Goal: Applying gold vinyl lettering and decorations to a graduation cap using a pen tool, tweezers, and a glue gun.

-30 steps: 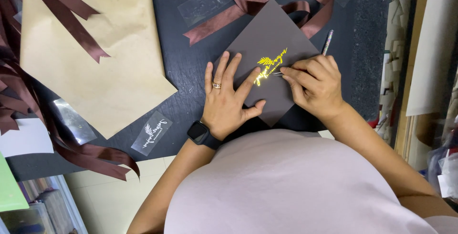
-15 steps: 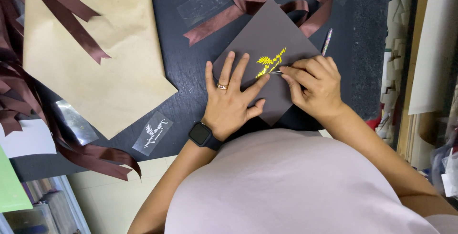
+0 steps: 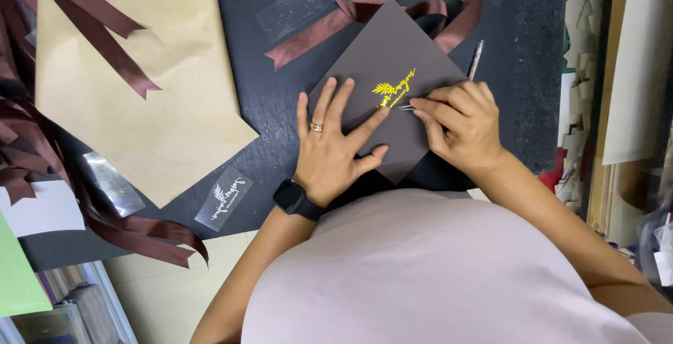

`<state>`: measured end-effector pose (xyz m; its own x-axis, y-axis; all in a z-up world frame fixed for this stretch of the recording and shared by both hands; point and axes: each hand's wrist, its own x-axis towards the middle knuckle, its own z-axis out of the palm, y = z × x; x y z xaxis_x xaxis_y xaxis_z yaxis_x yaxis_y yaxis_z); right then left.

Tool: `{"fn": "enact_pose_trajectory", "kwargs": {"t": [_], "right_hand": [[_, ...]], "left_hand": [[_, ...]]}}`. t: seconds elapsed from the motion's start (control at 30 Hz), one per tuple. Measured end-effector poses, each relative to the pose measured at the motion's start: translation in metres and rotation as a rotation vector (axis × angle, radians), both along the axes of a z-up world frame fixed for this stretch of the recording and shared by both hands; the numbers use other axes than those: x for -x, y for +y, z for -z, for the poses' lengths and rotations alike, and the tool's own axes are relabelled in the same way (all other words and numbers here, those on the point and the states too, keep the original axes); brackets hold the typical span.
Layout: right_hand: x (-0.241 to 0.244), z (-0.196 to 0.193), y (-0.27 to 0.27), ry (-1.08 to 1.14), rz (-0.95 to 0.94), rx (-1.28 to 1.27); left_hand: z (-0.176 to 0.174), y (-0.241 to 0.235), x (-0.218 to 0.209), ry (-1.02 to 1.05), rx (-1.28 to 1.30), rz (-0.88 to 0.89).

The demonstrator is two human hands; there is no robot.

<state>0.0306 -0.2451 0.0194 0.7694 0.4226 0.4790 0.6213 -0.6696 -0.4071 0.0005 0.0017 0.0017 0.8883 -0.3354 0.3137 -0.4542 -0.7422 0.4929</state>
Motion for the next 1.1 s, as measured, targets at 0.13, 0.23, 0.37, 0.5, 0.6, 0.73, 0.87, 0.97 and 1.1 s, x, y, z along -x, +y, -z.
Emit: {"fn": "enact_pose_trajectory", "kwargs": {"t": [0.13, 0.23, 0.37, 0.5, 0.6, 0.73, 0.87, 0.97, 1.1], "right_hand": [[-0.0025, -0.0008, 0.0009, -0.016, -0.015, -0.003], [-0.0028, -0.0039, 0.0028, -0.026, -0.015, 0.000], [-0.0033, -0.0043, 0.0043, -0.027, -0.011, 0.005], [-0.0026, -0.0007, 0.0025, -0.025, -0.008, -0.001], [-0.0028, -0.0040, 0.0056, -0.038, -0.004, 0.001], [-0.0022, -0.0032, 0.0054, -0.031, -0.011, -0.002], [-0.0019, -0.0031, 0.0051, -0.021, -0.003, 0.001], [-0.0019, -0.0046, 0.0051, -0.019, 0.008, 0.001], [-0.0001, -0.0044, 0.0060, 0.003, 0.019, 0.005]], "left_hand": [[0.0006, -0.0006, -0.0001, -0.009, 0.030, -0.034], [-0.0002, -0.0016, 0.0002, -0.010, 0.054, -0.041], [0.0000, -0.0018, -0.0006, -0.012, 0.068, -0.044], [-0.0006, -0.0019, -0.0003, -0.011, 0.069, -0.045], [-0.0011, -0.0020, -0.0005, -0.014, 0.082, -0.043], [-0.0011, -0.0018, -0.0007, -0.016, 0.079, -0.043], [-0.0011, -0.0011, -0.0006, -0.015, 0.076, -0.037], [-0.0011, -0.0009, -0.0008, -0.012, 0.071, -0.033], [-0.0020, -0.0010, -0.0004, 0.010, 0.068, -0.037]]}}
